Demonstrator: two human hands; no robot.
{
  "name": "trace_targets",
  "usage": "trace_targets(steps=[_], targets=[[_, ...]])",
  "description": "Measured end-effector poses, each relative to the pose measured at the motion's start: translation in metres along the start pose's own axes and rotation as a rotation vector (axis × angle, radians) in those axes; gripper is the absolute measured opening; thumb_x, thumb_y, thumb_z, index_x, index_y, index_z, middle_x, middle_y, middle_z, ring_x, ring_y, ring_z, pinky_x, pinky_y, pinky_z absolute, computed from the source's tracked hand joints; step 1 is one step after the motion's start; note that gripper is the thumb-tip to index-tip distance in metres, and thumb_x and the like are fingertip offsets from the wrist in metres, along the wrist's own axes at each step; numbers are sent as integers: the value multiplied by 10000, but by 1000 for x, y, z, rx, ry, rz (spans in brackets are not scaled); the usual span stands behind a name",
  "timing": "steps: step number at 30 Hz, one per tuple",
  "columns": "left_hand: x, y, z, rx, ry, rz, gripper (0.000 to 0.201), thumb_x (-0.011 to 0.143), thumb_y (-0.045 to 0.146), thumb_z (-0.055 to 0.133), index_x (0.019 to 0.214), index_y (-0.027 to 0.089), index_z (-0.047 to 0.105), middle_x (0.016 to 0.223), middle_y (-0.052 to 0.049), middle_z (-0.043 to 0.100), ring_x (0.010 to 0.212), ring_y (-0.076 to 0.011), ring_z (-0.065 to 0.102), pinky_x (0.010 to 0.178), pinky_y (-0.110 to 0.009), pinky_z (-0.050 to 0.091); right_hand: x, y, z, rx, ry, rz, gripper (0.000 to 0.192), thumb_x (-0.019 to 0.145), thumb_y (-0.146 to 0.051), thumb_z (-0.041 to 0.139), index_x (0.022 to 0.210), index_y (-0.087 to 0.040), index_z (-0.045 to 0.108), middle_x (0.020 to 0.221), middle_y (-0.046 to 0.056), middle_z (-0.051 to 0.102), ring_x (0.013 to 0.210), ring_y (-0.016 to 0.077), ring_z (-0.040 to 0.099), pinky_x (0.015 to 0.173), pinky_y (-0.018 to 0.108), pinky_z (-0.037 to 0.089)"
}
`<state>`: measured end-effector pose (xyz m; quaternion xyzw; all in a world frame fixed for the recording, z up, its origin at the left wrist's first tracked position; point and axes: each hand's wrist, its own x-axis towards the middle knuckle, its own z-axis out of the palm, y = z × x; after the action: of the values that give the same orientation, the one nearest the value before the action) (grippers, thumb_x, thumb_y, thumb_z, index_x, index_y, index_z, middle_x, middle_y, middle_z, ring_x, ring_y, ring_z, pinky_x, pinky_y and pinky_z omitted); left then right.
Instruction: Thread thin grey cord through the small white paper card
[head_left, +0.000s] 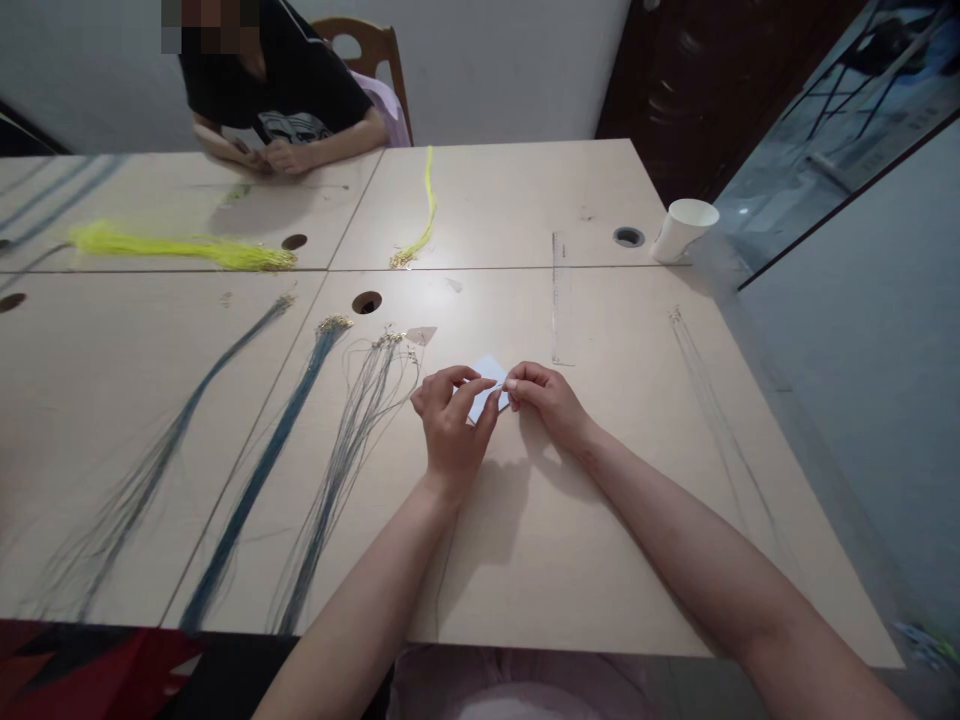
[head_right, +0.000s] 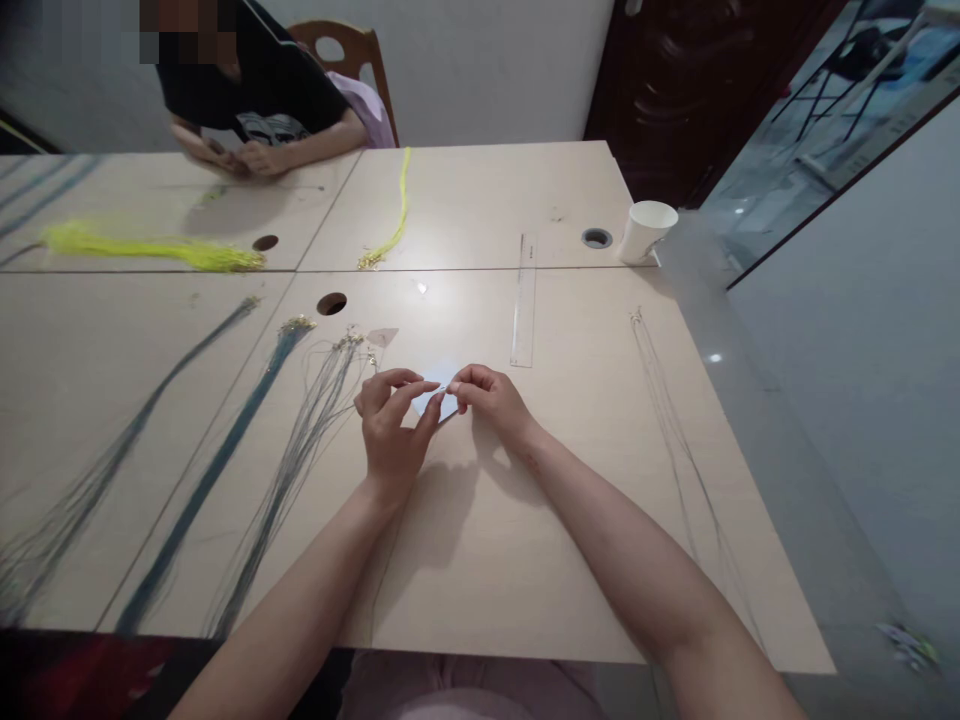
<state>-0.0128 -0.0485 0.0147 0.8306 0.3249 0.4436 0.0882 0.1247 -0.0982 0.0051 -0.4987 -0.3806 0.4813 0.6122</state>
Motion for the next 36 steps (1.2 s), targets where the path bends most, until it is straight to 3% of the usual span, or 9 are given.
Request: trace_targets(steps=[25, 36], targets=[[0, -3, 1, 39, 0, 26, 41, 753, 227, 621, 767, 229, 659, 860, -40, 606, 788, -155, 532, 808, -348, 315, 0, 2, 0, -16, -3, 5, 105, 725, -261, 569, 646, -194, 552, 548, -39, 495, 565, 124, 460, 619, 280, 360], [1, 4, -2, -129, -62, -145, 64, 781, 247, 591, 791, 205, 639, 893, -45, 566, 851, -158, 527, 800, -336, 370, 0, 0, 1, -52, 3, -12, 126, 744, -273, 565, 649, -193, 541, 546, -43, 485, 572, 120, 445, 618, 275, 346]])
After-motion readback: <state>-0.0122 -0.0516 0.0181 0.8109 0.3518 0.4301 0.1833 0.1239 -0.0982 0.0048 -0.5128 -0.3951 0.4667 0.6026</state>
